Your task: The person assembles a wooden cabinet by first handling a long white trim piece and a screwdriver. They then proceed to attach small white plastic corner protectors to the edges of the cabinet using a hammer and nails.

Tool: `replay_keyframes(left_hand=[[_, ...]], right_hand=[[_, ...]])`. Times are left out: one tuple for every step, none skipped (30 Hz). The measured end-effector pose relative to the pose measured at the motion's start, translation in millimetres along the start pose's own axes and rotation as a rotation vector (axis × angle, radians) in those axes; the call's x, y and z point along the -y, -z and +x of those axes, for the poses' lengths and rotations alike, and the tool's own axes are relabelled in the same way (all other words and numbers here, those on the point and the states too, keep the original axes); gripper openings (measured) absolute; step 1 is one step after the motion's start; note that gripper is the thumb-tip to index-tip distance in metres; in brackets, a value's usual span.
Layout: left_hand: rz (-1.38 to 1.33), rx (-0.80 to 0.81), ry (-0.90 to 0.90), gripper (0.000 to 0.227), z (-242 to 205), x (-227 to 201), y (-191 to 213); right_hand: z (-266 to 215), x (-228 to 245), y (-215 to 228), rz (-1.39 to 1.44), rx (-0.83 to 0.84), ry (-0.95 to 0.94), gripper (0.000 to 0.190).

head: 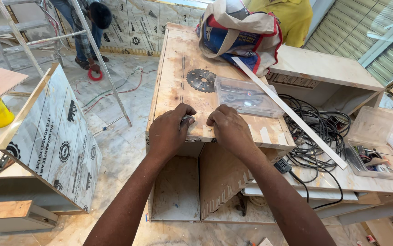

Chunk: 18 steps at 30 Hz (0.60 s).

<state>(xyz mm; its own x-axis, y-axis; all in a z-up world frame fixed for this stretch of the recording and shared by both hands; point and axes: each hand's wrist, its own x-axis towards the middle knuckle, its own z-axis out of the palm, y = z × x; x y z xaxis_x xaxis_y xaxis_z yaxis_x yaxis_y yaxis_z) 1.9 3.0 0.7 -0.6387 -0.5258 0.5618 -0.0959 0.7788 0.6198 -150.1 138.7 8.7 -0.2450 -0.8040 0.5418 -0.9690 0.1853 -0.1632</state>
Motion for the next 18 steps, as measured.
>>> replay_keyframes(left_hand=[[-0.001, -0.002, 0.0, 0.019, -1, 0, 0], [-0.003, -0.004, 0.0, 0.019, -1, -1, 0], [0.002, 0.002, 0.007, 0.019, -1, -1, -1], [0.006, 0.007, 0.013, 0.018, -1, -1, -1], [0.013, 0.013, 0.019, 0.018, -1, 0, -1], [0.012, 0.01, 0.017, 0.018, -2, 0, 0], [0.011, 0.006, 0.012, 0.019, -2, 0, 0], [0.011, 0.002, 0.007, 0.019, -2, 0, 0], [0.008, 0.0, 0.003, 0.018, -2, 0, 0], [0.005, -0.001, -0.002, 0.018, -1, 0, 0], [0.001, 0.0, -0.005, 0.018, -2, 0, 0], [-0.001, -0.005, -0.007, 0.018, -2, 1, 0], [-0.005, -0.006, -0.012, 0.017, -2, 1, 0], [-0.009, -0.007, -0.017, 0.017, -1, 1, 0], [-0.006, -0.006, -0.018, 0.017, -1, 1, -1], [-0.003, -0.006, -0.02, 0.017, -1, 2, -1], [0.0, -0.004, -0.02, 0.017, -1, 2, -1], [-0.005, -0.001, -0.017, 0.016, -1, 2, -1]], right_hand=[[-3, 3, -2, -0.042, -0.009, 0.015, 0.011], [-4, 5, -3, -0.085, -0.017, 0.029, 0.011], [-5, 5, -3, -0.083, -0.017, 0.031, 0.011], [-6, 4, -3, -0.081, -0.017, 0.032, 0.01], [-6, 5, -3, -0.077, -0.018, 0.033, 0.01], [-7, 5, -4, -0.066, -0.014, 0.025, 0.011], [-6, 4, -4, -0.056, -0.013, 0.018, 0.011], [-5, 4, -3, -0.046, -0.011, 0.011, 0.012], [-3, 3, -1, 0.0, -0.027, 0.011, 0.012], [0, 3, 2, 0.047, -0.042, 0.011, 0.013], [2, 4, 4, 0.095, -0.055, 0.01, 0.014], [4, 5, 7, 0.104, -0.005, -0.015, 0.009], [4, 6, 12, 0.112, 0.043, -0.044, 0.006], [4, 7, 15, 0.121, 0.092, -0.073, 0.007], [4, 10, 15, 0.083, 0.092, -0.081, 0.008], [4, 13, 12, 0.045, 0.092, -0.088, 0.01], [3, 14, 10, 0.009, 0.094, -0.096, 0.012], [1, 14, 8, -0.029, 0.076, -0.061, 0.012]])
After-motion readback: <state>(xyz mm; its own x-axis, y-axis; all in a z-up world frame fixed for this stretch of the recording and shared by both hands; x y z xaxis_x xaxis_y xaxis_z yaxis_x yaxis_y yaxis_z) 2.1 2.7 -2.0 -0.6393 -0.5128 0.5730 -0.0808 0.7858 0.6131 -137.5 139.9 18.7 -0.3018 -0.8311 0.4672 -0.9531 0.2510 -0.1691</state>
